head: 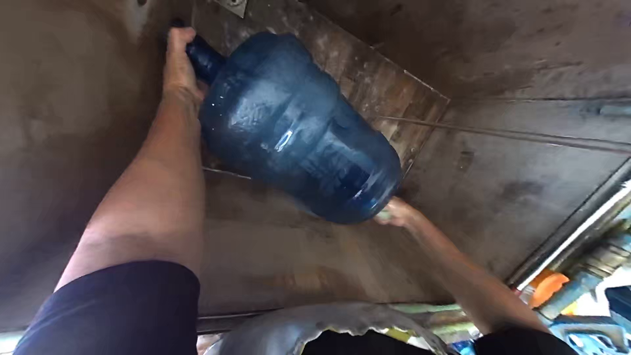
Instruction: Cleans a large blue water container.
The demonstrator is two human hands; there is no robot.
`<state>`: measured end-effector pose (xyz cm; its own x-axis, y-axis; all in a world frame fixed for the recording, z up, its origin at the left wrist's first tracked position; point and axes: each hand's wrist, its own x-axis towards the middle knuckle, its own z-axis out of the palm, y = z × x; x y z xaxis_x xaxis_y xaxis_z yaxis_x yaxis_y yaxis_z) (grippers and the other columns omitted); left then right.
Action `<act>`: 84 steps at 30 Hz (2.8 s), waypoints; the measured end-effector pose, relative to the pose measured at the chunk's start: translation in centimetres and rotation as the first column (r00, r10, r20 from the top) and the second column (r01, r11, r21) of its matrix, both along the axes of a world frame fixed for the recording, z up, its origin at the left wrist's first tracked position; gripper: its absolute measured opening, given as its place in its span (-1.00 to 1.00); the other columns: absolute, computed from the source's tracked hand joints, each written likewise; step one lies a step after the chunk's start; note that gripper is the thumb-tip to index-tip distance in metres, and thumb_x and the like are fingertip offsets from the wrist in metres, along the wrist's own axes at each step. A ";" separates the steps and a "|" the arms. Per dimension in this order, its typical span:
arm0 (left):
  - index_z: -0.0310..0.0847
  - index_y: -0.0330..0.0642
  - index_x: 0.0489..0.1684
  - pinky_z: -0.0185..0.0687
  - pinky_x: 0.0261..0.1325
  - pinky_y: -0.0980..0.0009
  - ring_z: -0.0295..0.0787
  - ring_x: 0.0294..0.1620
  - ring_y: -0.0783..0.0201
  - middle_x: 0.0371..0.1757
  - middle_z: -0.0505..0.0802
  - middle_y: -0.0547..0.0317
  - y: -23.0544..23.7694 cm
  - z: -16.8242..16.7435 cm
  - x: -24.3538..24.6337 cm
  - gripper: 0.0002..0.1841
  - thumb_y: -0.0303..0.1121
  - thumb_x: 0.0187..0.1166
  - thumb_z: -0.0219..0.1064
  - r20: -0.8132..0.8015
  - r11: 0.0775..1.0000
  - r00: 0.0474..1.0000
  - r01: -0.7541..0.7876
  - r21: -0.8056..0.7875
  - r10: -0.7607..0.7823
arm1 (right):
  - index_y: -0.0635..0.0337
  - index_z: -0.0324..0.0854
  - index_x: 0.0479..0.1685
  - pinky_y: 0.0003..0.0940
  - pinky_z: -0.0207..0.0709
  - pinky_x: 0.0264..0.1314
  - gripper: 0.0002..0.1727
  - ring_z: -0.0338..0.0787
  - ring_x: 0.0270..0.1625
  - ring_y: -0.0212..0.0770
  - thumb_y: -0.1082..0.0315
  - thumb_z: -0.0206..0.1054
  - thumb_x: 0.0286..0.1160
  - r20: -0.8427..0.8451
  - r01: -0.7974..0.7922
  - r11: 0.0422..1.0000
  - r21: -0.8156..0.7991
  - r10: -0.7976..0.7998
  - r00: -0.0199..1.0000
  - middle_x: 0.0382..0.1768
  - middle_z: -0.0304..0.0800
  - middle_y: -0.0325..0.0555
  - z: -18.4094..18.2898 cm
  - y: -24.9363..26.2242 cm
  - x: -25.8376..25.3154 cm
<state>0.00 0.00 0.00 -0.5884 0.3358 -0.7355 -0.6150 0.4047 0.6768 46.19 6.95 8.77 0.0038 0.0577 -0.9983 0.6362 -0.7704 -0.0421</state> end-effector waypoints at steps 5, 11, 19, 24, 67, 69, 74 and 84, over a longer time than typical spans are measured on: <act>0.42 0.01 0.26 0.67 -0.02 0.43 0.68 -0.09 0.47 -0.06 0.67 0.30 -0.5 0.4 1.3 -0.72 -0.11 0.82 -0.04 0.023 0.996 0.998 -0.063 0.056 0.062 | 0.30 0.50 0.33 -0.16 0.61 0.01 -0.57 0.66 -0.09 -0.18 0.16 -0.13 0.93 0.219 0.077 0.847 0.526 -0.222 0.950 -0.02 0.67 0.02 -1.6 3.9 -2.7; 0.38 -0.04 0.48 0.68 0.16 0.20 0.70 0.14 0.26 0.18 0.70 0.12 -0.2 1.9 1.6 -0.54 -0.02 0.75 0.05 0.076 0.987 0.992 -0.112 0.112 0.103 | 0.30 0.56 0.49 0.43 0.40 0.44 -0.46 0.64 0.42 0.42 0.05 0.02 0.88 0.482 -0.493 0.611 0.620 0.200 0.853 0.33 0.67 0.47 1.1 5.9 -4.1; 0.37 -0.28 0.55 0.74 0.18 0.15 0.78 0.10 0.17 0.17 0.78 -0.08 6.8 15.2 9.2 -0.35 -0.11 0.54 0.43 -0.164 0.932 0.985 0.103 0.348 -0.048 | 0.40 0.65 0.30 0.20 0.40 0.54 -0.59 0.58 0.48 0.23 0.23 0.21 0.77 0.061 -0.089 0.445 0.891 0.076 0.995 0.39 0.60 0.39 8.5 6.2 -13.8; 0.38 -0.36 0.50 0.70 0.29 0.15 0.76 0.17 0.17 0.20 0.77 -0.14 7.1 23.6 15.6 -0.31 -0.32 0.37 0.57 -0.450 0.762 0.856 0.463 0.452 -0.254 | 0.30 0.44 0.63 0.09 0.44 0.59 -0.45 0.57 0.54 0.17 0.34 0.30 0.67 -0.228 0.210 0.195 0.958 0.070 0.971 0.51 0.53 0.34 17.8 5.1 -12.7; 0.52 -0.47 0.40 0.59 0.38 0.08 0.74 0.24 -0.03 0.27 0.76 -0.30 3.1 31.4 18.3 -0.59 -0.28 0.89 0.00 -0.600 0.453 0.337 0.890 -0.049 -0.726 | 0.39 0.69 0.23 0.27 0.36 0.56 -0.45 0.63 0.46 0.33 0.01 0.12 0.82 0.175 -0.515 0.484 0.707 0.586 0.791 0.26 0.73 0.38 13.5 -10.9 4.3; 0.50 -0.42 0.43 0.57 0.39 -0.02 0.72 0.29 -0.08 0.31 0.75 -0.31 8.2 31.1 17.2 -0.60 -0.29 0.83 0.12 -0.707 0.544 0.355 0.838 -0.049 -0.611 | 0.39 0.69 0.23 0.24 0.37 0.57 -0.45 0.62 0.48 0.30 0.00 0.11 0.82 0.187 -0.520 0.473 0.711 0.586 0.788 0.28 0.72 0.36 13.4 -10.9 4.2; 0.16 -0.37 0.74 0.41 0.57 -0.09 0.54 0.55 -0.20 0.55 0.59 -0.35 20.2 32.6 17.7 -0.40 -0.37 0.74 0.20 -0.759 0.635 0.383 0.771 -0.052 -0.527 | 0.45 0.72 0.12 0.13 0.40 0.58 -0.49 0.62 0.50 0.29 0.07 0.15 0.79 0.275 -0.467 0.350 0.812 0.476 0.835 0.27 0.75 0.33 13.9 -11.9 4.4; -0.19 -0.24 0.90 0.32 0.70 0.11 0.36 0.71 -0.04 0.74 0.37 -0.29 28.8 28.1 16.5 0.08 -0.48 0.32 0.54 -0.776 0.652 0.530 0.728 0.210 -0.341 | 0.44 0.77 -0.11 0.12 0.59 0.35 -0.54 0.77 0.26 0.29 0.12 0.23 0.71 0.351 -0.427 0.216 0.878 0.315 0.882 0.00 0.85 0.29 12.7 -12.8 4.3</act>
